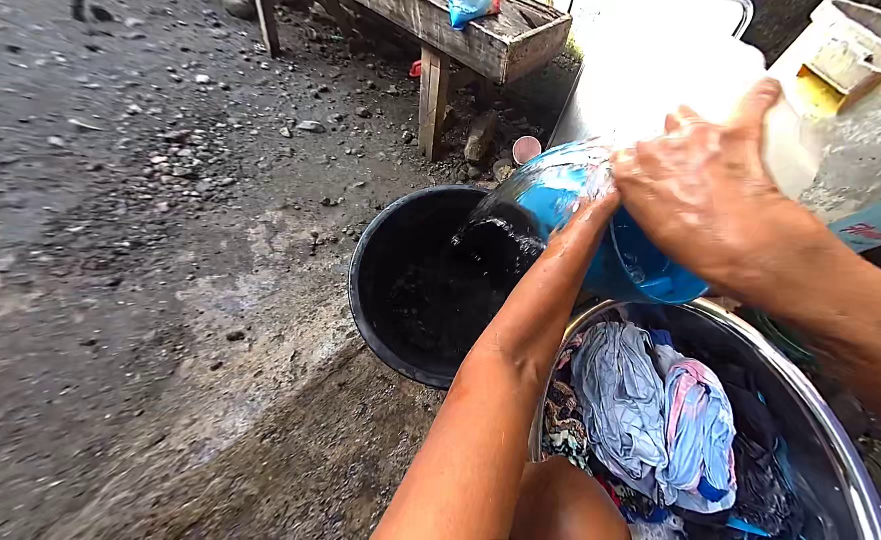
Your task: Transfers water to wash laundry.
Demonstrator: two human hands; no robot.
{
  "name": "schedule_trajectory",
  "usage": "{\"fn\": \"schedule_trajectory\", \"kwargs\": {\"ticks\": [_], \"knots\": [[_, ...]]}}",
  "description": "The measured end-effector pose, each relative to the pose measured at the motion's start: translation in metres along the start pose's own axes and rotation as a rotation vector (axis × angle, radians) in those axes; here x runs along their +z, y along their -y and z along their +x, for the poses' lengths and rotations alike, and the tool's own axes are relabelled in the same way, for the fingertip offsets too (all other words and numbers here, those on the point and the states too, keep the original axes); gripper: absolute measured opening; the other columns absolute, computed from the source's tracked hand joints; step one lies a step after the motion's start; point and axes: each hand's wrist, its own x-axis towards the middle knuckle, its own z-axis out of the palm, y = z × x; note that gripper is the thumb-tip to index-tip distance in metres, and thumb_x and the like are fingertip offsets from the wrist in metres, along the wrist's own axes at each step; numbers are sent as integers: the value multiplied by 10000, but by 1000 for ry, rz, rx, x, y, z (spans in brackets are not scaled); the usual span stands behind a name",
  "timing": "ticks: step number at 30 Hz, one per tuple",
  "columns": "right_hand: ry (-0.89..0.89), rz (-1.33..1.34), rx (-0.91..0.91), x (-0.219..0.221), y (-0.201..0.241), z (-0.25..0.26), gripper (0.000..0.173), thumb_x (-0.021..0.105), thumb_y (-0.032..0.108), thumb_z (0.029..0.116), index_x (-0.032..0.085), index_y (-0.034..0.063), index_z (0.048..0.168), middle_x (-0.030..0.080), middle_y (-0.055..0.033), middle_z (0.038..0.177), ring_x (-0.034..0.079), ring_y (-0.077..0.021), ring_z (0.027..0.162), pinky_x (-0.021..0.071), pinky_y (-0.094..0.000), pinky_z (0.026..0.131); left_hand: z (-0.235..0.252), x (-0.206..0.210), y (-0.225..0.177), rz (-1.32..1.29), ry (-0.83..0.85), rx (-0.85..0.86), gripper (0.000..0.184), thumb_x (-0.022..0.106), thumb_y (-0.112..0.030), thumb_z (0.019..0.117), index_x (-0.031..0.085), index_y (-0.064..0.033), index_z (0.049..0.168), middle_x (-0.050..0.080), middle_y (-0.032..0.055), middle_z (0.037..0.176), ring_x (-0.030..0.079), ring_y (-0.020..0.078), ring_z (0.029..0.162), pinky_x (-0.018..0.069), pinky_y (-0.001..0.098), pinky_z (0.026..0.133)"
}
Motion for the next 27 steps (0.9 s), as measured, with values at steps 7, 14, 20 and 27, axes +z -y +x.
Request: {"fn": "schedule_trajectory", "kwargs": {"ticks": [7,14,20,27], "knots": [[100,395,336,79,-100,-23,211,638,200,1015,700,15,1094,689,-303,991,654,-544,995,476,-722,772,48,-3,-22,298,278,24,629,609,-16,920,504,-188,1515,597,207,1405,491,475,1349,413,742,978],[118,1496,891,216,-94,9,298,561,287,1054,620,45,1217,660,-143,951,641,-285,821,546,-514,683,53,0,-17,331,274,14,657,618,-13,896,491,-181,1518,580,212,1418,490,462,1352,403,732,1009],[310,1812,1076,268,-50,38,395,482,348,1096,565,44,1335,641,-125,1040,626,-243,877,541,-498,759,49,-5,-24,425,278,19,679,578,35,901,474,-194,1532,584,212,1425,542,451,1316,434,679,1029],[521,1236,1010,276,-57,46,381,594,263,1040,636,-45,1259,624,-247,1325,612,-364,1241,490,-554,1023,44,-8,-28,453,254,33,654,531,63,923,456,-147,1538,597,221,1407,581,424,1288,440,625,1059]]}}
